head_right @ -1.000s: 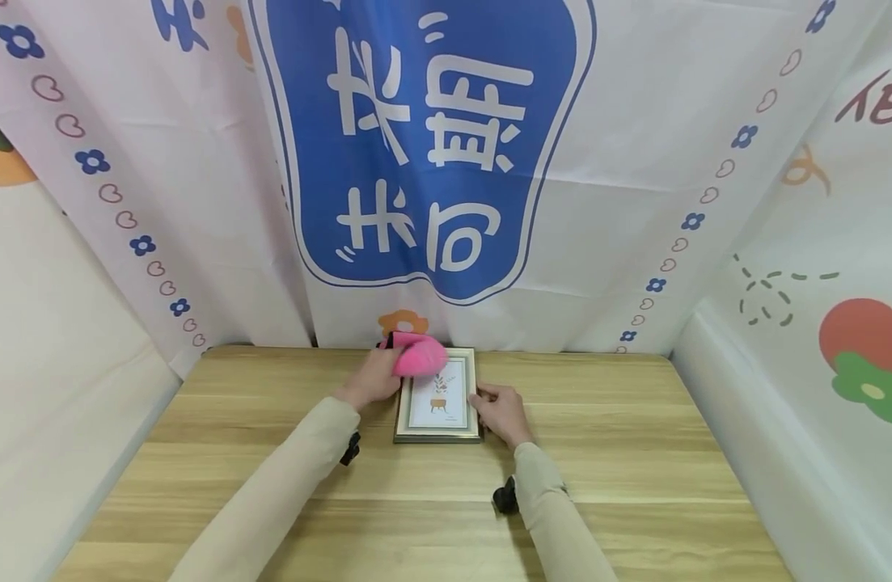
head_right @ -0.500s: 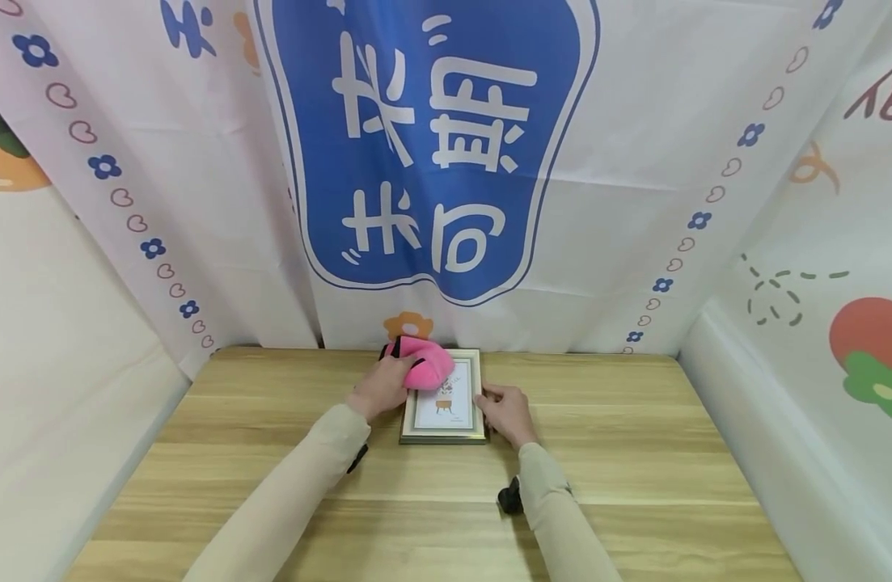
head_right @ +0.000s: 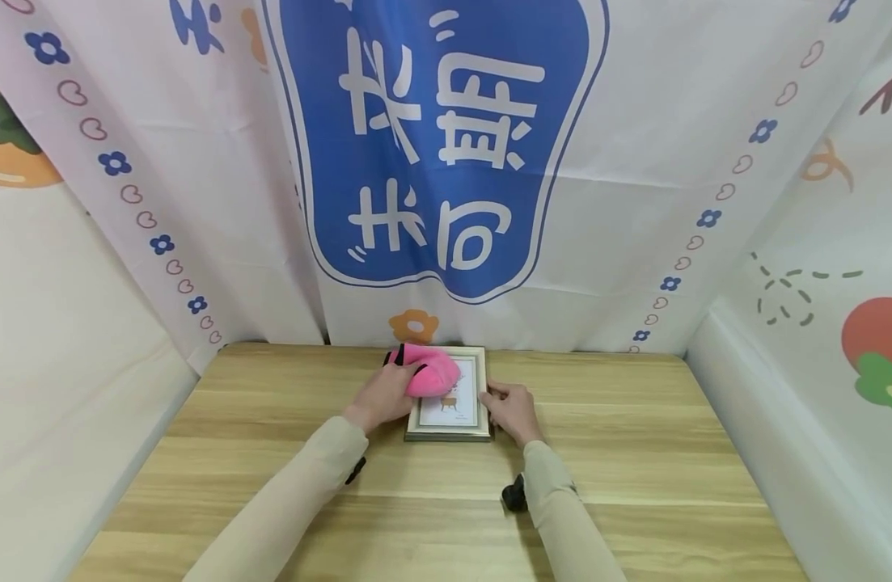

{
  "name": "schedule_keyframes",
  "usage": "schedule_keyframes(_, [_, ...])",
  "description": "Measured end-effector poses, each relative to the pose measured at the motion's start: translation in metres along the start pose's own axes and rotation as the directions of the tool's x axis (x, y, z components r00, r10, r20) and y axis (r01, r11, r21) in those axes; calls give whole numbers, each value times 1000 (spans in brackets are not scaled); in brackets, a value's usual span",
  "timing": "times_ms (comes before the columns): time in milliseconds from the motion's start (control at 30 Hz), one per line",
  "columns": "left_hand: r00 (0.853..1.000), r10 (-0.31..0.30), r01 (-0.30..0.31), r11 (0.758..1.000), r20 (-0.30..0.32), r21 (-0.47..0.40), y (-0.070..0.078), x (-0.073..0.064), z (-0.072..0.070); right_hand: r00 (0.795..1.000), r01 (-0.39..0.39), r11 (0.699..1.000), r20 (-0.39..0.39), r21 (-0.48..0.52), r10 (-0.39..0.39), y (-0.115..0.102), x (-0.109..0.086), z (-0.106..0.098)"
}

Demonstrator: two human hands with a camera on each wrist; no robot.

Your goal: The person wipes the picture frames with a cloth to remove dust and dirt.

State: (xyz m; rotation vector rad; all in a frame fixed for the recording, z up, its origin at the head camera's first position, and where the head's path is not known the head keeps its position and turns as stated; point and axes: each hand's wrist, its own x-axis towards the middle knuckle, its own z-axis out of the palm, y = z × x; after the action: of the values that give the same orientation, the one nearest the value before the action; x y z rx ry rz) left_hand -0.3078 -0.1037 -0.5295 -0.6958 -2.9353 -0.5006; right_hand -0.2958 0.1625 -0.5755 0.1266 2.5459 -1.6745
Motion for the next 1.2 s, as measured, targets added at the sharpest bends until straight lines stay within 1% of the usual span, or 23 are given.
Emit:
schedule_keyframes(100, [1000, 22, -22, 999, -10, 25, 2, -5, 0, 1000, -5, 1000, -1, 1, 5, -1, 1, 0])
schedule_keyframes(167, [999, 44, -43, 999, -28, 30, 1, -8, 0, 1000, -11, 1000, -2, 2, 11, -1, 1, 0])
schedule_keyframes(333, [991, 105, -106, 994, -84, -7, -1, -19, 3, 1000, -21, 1000, -7, -2, 21, -1, 2, 0])
schedule_keyframes(433, [988, 123, -126, 992, -91, -30, -1, -27, 4, 1000, -24, 1000, -11, 0, 24, -1, 3, 0])
schedule_keyframes(667, [991, 117, -121, 991, -57, -60, 5, -49, 3, 999, -35, 999, -10, 4, 35, 0, 4, 0])
schedule_keyframes(833, [990, 128, -132, 988, -52, -85, 9, -63, 3, 1000, -29, 1000, -10, 0, 29, -1, 1, 0])
schedule_keyframes(1000, [989, 135, -138, 989, -58, -59, 14, -75, 3, 999, -32, 999, -19, -6, 32, -3, 0, 0])
schedule_keyframes(1200, [990, 124, -126, 992, -71, -18, 20, -85, 2, 999, -35, 999, -18, -19, 34, -4, 1, 0])
